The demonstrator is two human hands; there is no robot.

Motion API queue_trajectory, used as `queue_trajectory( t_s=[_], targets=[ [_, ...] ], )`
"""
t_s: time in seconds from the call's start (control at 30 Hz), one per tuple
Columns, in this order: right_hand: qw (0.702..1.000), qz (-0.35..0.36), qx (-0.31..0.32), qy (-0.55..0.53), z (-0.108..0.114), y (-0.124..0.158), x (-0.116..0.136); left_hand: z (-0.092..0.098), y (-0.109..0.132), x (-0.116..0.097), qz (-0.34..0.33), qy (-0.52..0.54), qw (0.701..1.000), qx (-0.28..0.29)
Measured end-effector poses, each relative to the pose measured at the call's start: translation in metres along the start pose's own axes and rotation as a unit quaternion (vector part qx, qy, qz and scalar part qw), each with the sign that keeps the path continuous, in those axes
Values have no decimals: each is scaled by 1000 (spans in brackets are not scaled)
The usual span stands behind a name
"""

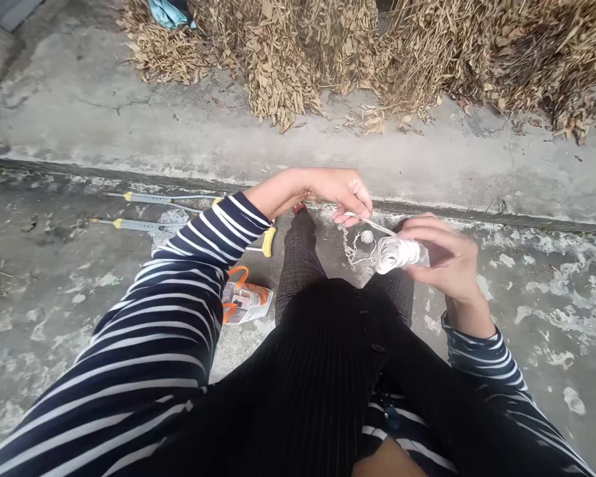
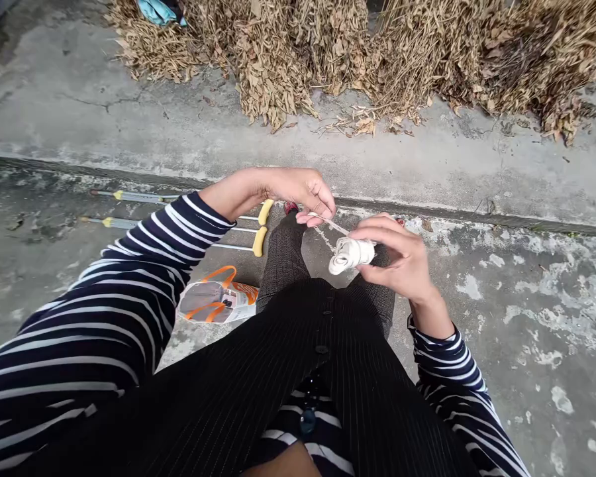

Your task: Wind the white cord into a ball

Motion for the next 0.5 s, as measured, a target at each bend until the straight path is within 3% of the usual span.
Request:
queue_trajectory(
  t_s=[0.23, 0.37, 0.5],
  targets=[
    [993, -57, -68, -79, 17, 3, -14, -20, 16, -4, 12, -58, 994, 97],
    [991, -81, -71, -78, 17, 0, -15, -31, 29, -10, 22, -90, 989, 113],
    [988, -97, -92, -77, 21, 2, -17, -31, 35, -9, 25, -85, 986, 140]
  ],
)
Point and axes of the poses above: each hand's wrist, its own y-axis away from the middle knuckle, its own z-axis out of the back of the hand, x = y × z, the point moved 3 cm from there along -y, towards the middle knuckle, and after that the axes turned 6 degrees about z, right-handed, at the moved point
